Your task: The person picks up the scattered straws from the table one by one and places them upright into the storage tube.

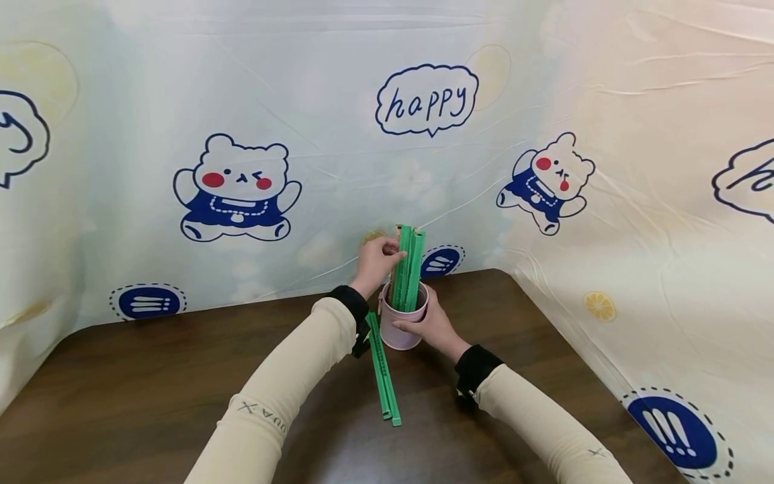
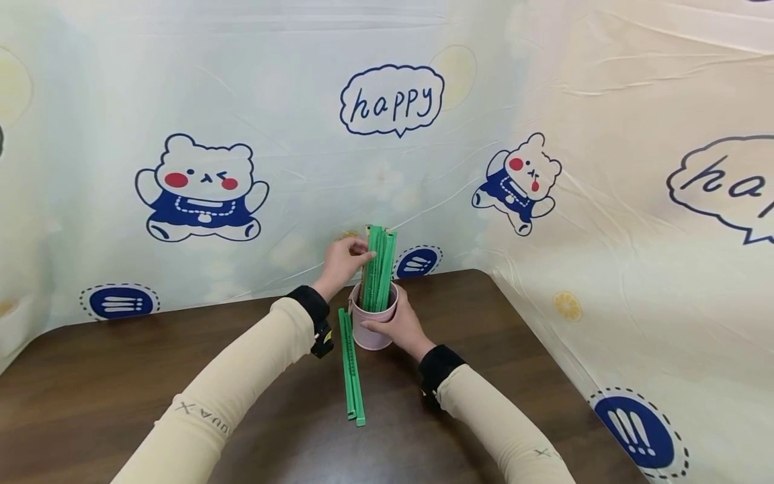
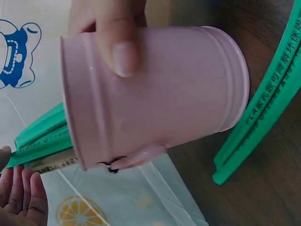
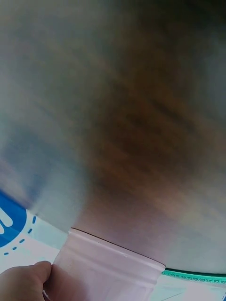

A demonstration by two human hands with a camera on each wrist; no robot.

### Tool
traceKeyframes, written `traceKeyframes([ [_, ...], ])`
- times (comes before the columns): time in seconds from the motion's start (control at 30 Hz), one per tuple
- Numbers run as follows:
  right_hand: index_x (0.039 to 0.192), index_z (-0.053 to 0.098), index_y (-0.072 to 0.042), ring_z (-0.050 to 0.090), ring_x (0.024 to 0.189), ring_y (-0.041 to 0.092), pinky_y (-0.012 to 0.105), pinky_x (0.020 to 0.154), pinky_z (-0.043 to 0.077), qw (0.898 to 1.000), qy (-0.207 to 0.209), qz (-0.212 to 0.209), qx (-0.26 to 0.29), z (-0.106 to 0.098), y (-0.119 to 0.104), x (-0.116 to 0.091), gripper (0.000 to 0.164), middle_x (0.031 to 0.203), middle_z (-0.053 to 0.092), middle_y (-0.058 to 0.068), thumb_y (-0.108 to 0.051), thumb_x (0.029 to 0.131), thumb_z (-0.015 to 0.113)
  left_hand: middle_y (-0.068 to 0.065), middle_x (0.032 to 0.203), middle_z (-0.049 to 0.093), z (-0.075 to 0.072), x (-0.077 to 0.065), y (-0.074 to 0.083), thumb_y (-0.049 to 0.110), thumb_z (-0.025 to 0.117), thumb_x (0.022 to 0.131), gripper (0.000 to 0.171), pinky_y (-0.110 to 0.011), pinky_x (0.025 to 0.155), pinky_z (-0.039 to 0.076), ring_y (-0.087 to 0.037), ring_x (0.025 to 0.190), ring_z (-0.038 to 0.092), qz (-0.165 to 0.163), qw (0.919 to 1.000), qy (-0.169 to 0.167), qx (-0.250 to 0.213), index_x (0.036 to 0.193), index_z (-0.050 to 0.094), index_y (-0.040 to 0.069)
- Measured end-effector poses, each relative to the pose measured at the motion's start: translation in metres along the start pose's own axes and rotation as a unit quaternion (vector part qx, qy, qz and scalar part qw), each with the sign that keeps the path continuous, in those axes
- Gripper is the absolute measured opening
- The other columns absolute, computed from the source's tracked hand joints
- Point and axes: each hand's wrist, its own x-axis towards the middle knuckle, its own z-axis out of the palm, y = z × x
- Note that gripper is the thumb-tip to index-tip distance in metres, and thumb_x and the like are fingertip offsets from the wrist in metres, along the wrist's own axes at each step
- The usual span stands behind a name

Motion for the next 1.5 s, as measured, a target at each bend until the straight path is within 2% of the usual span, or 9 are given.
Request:
traceKeyframes([
  [0.33, 0.159, 0.017, -0.007, 0.046, 0.142, 0.037, 0.059, 0.120, 0.039, 1.000, 0.001, -0.006, -0.001, -0.003, -0.005, 0.004, 0.099, 0.158, 0.037, 0.020, -0.014, 0.086, 0.083, -0.024, 0.123, 0.067, -0.015, -0.004, -0.011, 0.014, 0.059, 0.104, 0.031, -0.047, 0.097, 0.055, -0.037, 0.117, 0.065, -0.001, 0.9998, 0.003, -0.018, 0.130, 0.065, -0.001],
  [0.47, 0.159, 0.017, -0.008, 0.045, 0.143, 0.037, 0.058, 0.121, 0.039, 1.000, 0.009, -0.010, -0.007, -0.010, -0.010, 0.010, 0.099, 0.157, 0.038, 0.020, -0.014, 0.086, 0.083, -0.025, 0.122, 0.068, -0.030, -0.005, -0.018, 0.013, 0.054, 0.104, 0.030, -0.048, 0.095, 0.053, -0.038, 0.113, 0.065, -0.004, 0.9999, 0.013, 0.007, 0.126, 0.066, -0.003],
  [0.57, 0.159, 0.017, -0.008, 0.044, 0.144, 0.037, 0.058, 0.122, 0.038, 1.000, 0.014, -0.008, -0.012, -0.013, -0.010, 0.013, 0.099, 0.158, 0.038, 0.019, -0.014, 0.085, 0.084, -0.026, 0.117, 0.071, -0.034, -0.007, -0.034, 0.011, 0.055, 0.101, 0.029, -0.048, 0.091, 0.054, -0.039, 0.106, 0.066, -0.018, 0.9987, 0.032, 0.035, 0.121, 0.069, -0.004],
  [0.67, 0.159, 0.017, -0.008, 0.044, 0.145, 0.037, 0.059, 0.122, 0.038, 1.000, 0.013, -0.004, -0.016, -0.014, -0.009, 0.012, 0.099, 0.158, 0.037, 0.019, -0.015, 0.086, 0.084, -0.024, 0.105, 0.074, -0.030, -0.016, -0.057, 0.009, 0.058, 0.097, 0.025, -0.042, 0.081, 0.055, -0.037, 0.092, 0.069, -0.053, 0.9953, 0.033, 0.074, 0.109, 0.075, -0.005],
  [0.77, 0.159, 0.017, -0.009, 0.044, 0.145, 0.037, 0.059, 0.122, 0.037, 1.000, 0.008, 0.001, -0.014, -0.013, -0.006, 0.010, 0.099, 0.158, 0.037, 0.019, -0.016, 0.086, 0.083, -0.018, 0.081, 0.075, -0.019, -0.025, -0.081, 0.009, 0.063, 0.092, 0.021, -0.031, 0.065, 0.053, -0.029, 0.071, 0.070, -0.108, 0.9886, -0.009, 0.104, 0.097, 0.078, -0.004],
  [0.93, 0.159, 0.017, -0.008, 0.044, 0.144, 0.037, 0.059, 0.122, 0.037, 1.000, 0.003, 0.003, -0.015, -0.008, -0.005, 0.007, 0.099, 0.158, 0.036, 0.019, -0.016, 0.086, 0.083, -0.003, 0.052, 0.059, 0.000, -0.037, -0.105, 0.008, 0.068, 0.085, 0.017, -0.023, 0.048, 0.046, -0.016, 0.046, 0.056, -0.182, 0.9748, -0.073, 0.105, 0.075, 0.076, -0.003],
  [1.07, 0.159, 0.017, -0.008, 0.044, 0.144, 0.037, 0.059, 0.122, 0.037, 1.000, 0.004, -0.001, -0.014, -0.006, -0.004, 0.007, 0.098, 0.159, 0.036, 0.020, -0.015, 0.086, 0.083, 0.000, 0.047, 0.050, 0.009, -0.040, -0.110, 0.006, 0.067, 0.084, 0.034, -0.024, 0.044, 0.044, -0.014, 0.041, 0.049, -0.196, 0.9732, -0.061, 0.104, 0.052, 0.057, 0.008],
  [1.17, 0.159, 0.018, -0.009, 0.044, 0.145, 0.037, 0.058, 0.123, 0.036, 1.000, 0.006, 0.002, -0.008, -0.005, -0.005, 0.006, 0.098, 0.159, 0.036, 0.019, -0.014, 0.086, 0.083, 0.001, 0.046, 0.046, 0.011, -0.040, -0.110, 0.007, 0.066, 0.085, 0.044, -0.024, 0.043, 0.042, -0.015, 0.040, 0.048, -0.199, 0.9718, -0.056, 0.114, 0.046, 0.046, 0.015],
  [1.5, 0.159, 0.018, -0.008, 0.044, 0.144, 0.036, 0.057, 0.123, 0.037, 1.000, 0.004, 0.007, -0.010, -0.001, -0.002, 0.002, 0.098, 0.158, 0.037, 0.019, -0.014, 0.086, 0.083, -0.002, 0.049, 0.050, 0.014, -0.043, -0.108, 0.013, 0.069, 0.090, 0.040, -0.025, 0.044, 0.042, -0.016, 0.042, 0.050, -0.235, 0.9606, -0.062, 0.135, 0.054, 0.051, 0.012],
])
